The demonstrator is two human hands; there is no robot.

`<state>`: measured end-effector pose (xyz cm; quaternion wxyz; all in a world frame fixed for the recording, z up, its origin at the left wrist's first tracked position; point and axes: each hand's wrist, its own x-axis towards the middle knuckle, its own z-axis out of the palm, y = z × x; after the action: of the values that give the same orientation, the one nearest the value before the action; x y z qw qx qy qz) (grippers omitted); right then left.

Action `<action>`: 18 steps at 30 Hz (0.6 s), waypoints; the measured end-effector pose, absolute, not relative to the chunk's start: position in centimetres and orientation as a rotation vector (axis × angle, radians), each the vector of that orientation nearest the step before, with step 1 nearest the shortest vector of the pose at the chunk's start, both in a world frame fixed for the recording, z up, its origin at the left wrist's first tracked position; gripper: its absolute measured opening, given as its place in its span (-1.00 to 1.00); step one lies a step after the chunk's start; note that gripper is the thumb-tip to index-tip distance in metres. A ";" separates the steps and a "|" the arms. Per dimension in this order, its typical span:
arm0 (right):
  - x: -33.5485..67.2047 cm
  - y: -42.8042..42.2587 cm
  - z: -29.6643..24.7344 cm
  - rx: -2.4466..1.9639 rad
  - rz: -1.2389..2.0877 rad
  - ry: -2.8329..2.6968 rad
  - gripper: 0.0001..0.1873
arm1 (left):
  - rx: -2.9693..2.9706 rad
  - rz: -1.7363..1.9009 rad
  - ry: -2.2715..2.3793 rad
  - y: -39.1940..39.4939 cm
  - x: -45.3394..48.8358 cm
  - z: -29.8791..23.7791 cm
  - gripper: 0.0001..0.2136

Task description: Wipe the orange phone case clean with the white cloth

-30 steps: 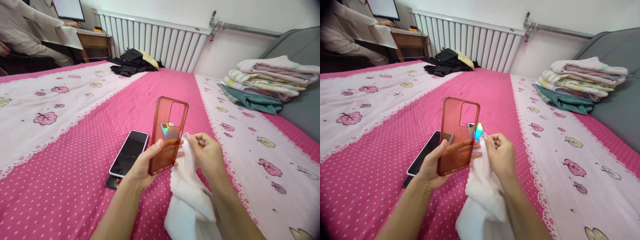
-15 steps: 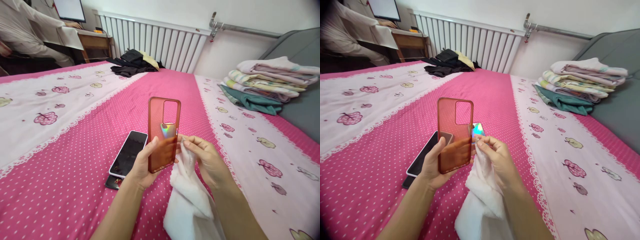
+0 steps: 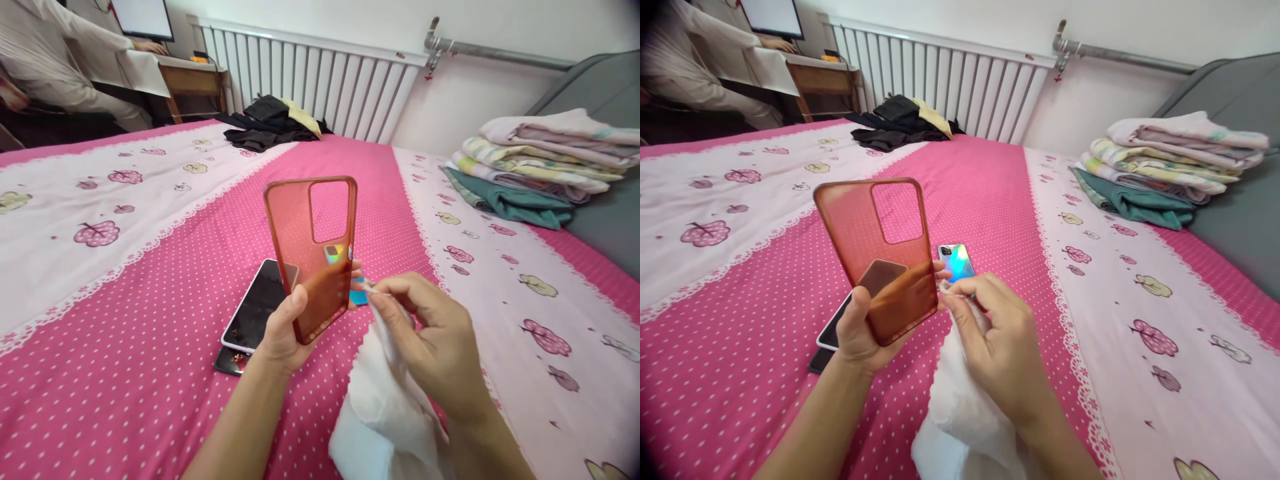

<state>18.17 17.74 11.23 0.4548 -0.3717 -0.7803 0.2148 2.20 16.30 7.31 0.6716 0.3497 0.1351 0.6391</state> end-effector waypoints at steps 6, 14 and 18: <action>16.9 17.5 9.9 -0.794 0.211 -2.207 -0.86 | 0.948 1.537 0.317 16.4 2.5 7.2 -0.45; 16.0 17.4 8.3 -0.836 0.218 -2.381 -0.72 | 0.950 1.569 0.445 16.4 2.8 6.9 -0.54; 16.2 17.6 8.6 -0.760 0.423 -2.362 -0.71 | 1.024 1.535 0.429 16.5 2.7 6.5 -0.52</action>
<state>16.15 17.58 8.63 0.3072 -0.2875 -0.8930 0.1598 2.74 16.54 6.48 0.5838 0.4388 0.1840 0.6579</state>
